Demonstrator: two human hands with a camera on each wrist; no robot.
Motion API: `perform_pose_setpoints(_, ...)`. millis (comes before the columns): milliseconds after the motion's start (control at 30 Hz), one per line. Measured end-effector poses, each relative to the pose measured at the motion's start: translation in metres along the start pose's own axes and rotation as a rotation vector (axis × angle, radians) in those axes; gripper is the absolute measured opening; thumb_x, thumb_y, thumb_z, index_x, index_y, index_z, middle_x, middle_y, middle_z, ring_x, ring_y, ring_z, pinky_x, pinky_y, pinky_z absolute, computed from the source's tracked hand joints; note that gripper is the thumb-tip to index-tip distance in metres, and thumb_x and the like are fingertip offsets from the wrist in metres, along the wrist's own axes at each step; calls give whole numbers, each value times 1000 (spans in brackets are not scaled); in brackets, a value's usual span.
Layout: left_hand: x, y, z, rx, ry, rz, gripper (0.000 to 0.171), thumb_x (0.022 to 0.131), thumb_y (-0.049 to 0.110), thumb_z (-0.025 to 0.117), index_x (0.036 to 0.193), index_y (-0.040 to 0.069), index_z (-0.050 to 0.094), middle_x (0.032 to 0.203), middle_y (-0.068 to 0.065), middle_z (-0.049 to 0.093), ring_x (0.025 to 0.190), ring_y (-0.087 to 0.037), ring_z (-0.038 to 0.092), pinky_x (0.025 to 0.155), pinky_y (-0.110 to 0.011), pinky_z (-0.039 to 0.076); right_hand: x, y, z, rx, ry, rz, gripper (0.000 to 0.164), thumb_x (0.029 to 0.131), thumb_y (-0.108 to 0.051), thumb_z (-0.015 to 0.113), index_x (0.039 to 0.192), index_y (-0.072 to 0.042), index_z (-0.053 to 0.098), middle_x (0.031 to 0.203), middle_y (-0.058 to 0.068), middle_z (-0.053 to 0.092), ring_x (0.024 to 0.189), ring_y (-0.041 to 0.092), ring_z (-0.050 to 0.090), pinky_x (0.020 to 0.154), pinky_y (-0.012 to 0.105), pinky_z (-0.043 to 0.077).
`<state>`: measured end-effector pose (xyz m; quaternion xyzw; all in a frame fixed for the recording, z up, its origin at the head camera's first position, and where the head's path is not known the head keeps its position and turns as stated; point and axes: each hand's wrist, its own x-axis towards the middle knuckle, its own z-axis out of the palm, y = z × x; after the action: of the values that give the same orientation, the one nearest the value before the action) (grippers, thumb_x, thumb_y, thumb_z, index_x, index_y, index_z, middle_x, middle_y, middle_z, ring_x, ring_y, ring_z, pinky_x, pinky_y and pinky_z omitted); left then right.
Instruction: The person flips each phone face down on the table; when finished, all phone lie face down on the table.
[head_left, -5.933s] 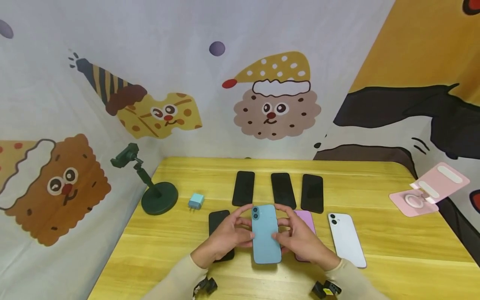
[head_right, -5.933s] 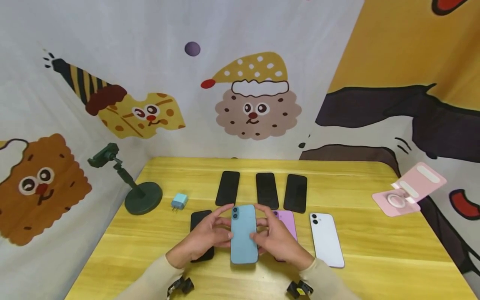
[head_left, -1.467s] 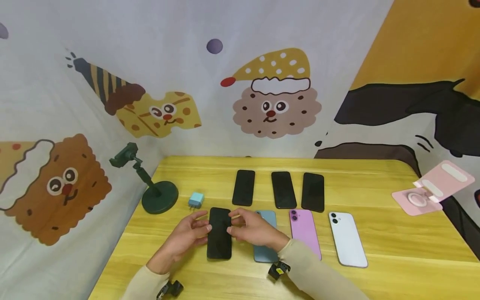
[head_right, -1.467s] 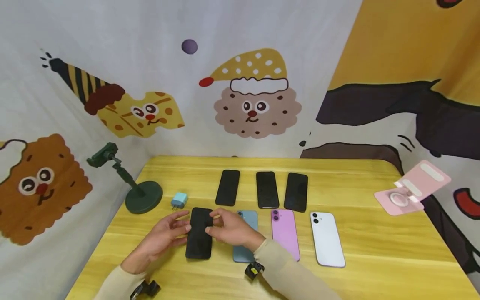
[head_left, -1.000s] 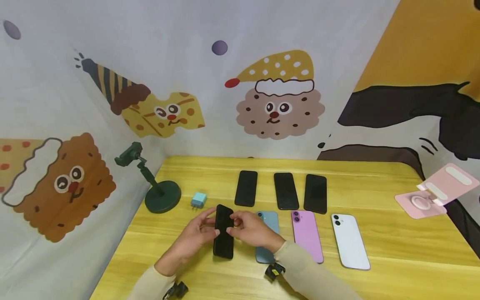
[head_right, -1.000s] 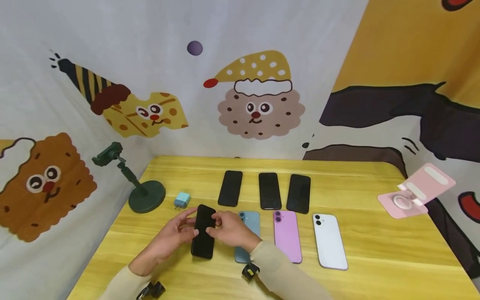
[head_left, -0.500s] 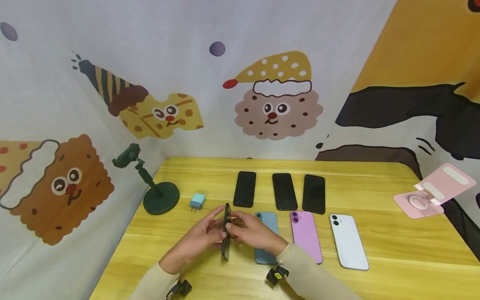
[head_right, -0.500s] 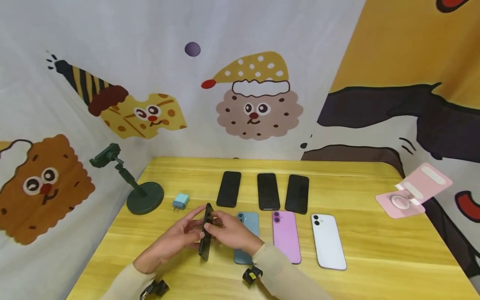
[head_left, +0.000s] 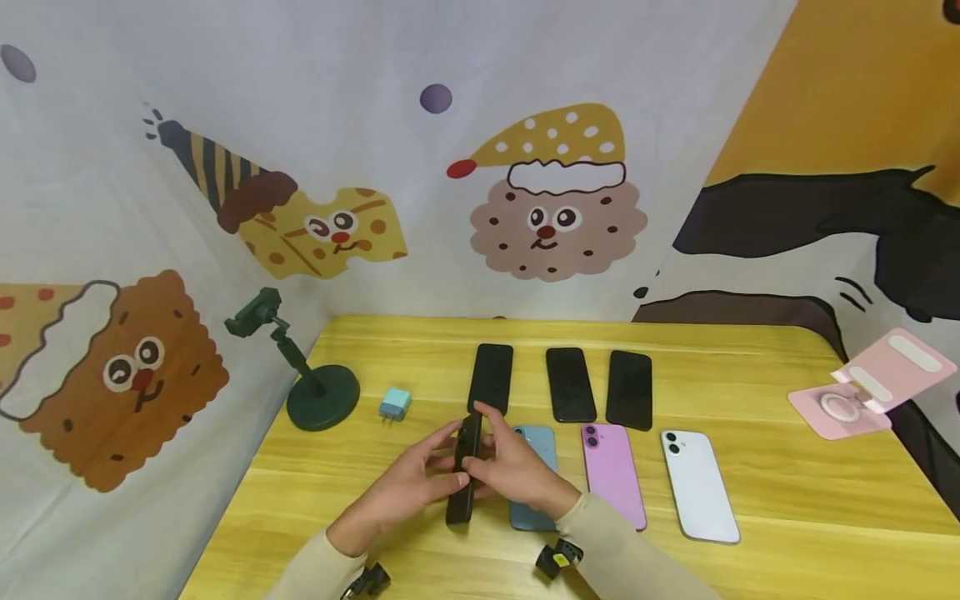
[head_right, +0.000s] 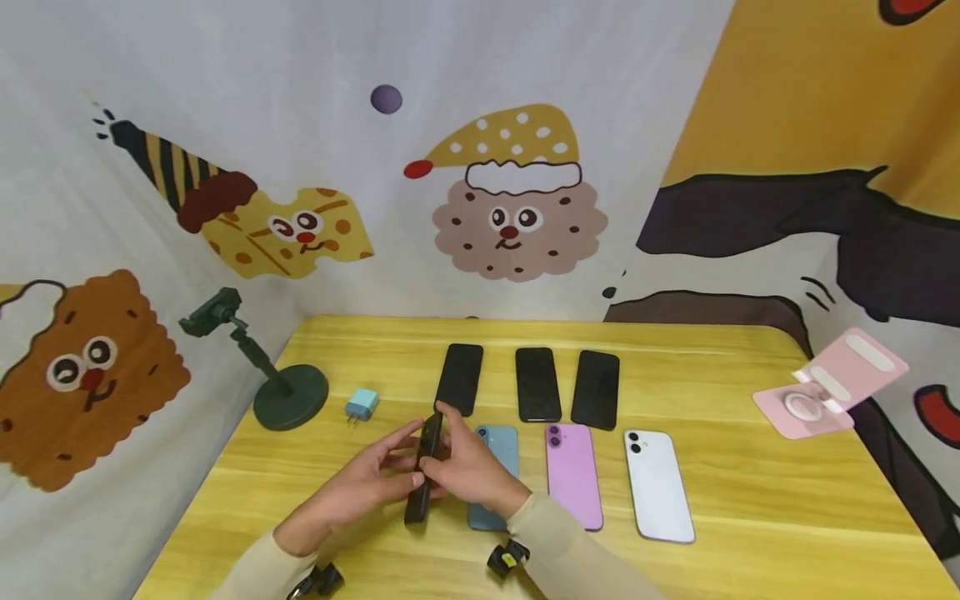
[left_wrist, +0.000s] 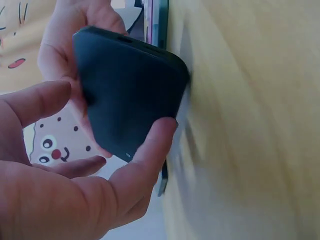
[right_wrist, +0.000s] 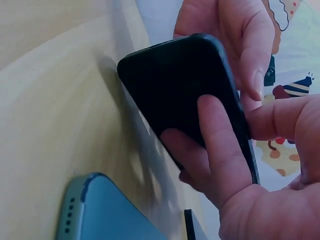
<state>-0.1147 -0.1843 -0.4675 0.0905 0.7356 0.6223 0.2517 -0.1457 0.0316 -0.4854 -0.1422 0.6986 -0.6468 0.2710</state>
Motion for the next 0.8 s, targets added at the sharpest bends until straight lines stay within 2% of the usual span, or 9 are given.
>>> perform_pose_setpoints(200,-2,5,-2,40,90,-5,77,104,23,71,169,16,29,164,-23,36,141,-43,48,100,-44,57,-5,-3,-5,14,20,-13,88,102,-8,66,170,-21,12,143,28,59,92,28,78,69,53,66)
perform_pose_setpoints(333,-1,2,-6,-7,132,-28,76,104,22,70,168,13,29,158,-24,38,136,-37,55,96,-44,60,-10,-6,-6,31,16,-25,88,100,-8,69,169,-25,17,146,25,58,86,29,78,68,56,64)
perform_pose_setpoints(533,-1,-3,-14,-101,66,-30,77,108,17,62,170,12,18,146,-28,46,116,-26,67,92,-47,63,-18,-14,-5,20,-1,-52,86,99,-8,70,167,-29,22,130,21,58,77,26,75,67,57,64)
perform_pose_setpoints(700,-1,-5,-18,-102,43,-4,81,104,12,65,171,13,19,135,-25,51,106,-24,71,89,-44,64,-20,-12,-8,-1,-2,-60,86,98,-9,73,166,-30,24,121,19,55,70,25,70,69,56,65)
perform_pose_setpoints(800,1,-5,-20,-87,41,3,85,100,7,70,170,12,21,132,-25,52,102,-23,69,85,-42,64,-18,-7,-10,-50,12,-70,85,98,-10,75,166,-29,27,119,19,55,68,29,69,68,54,65)
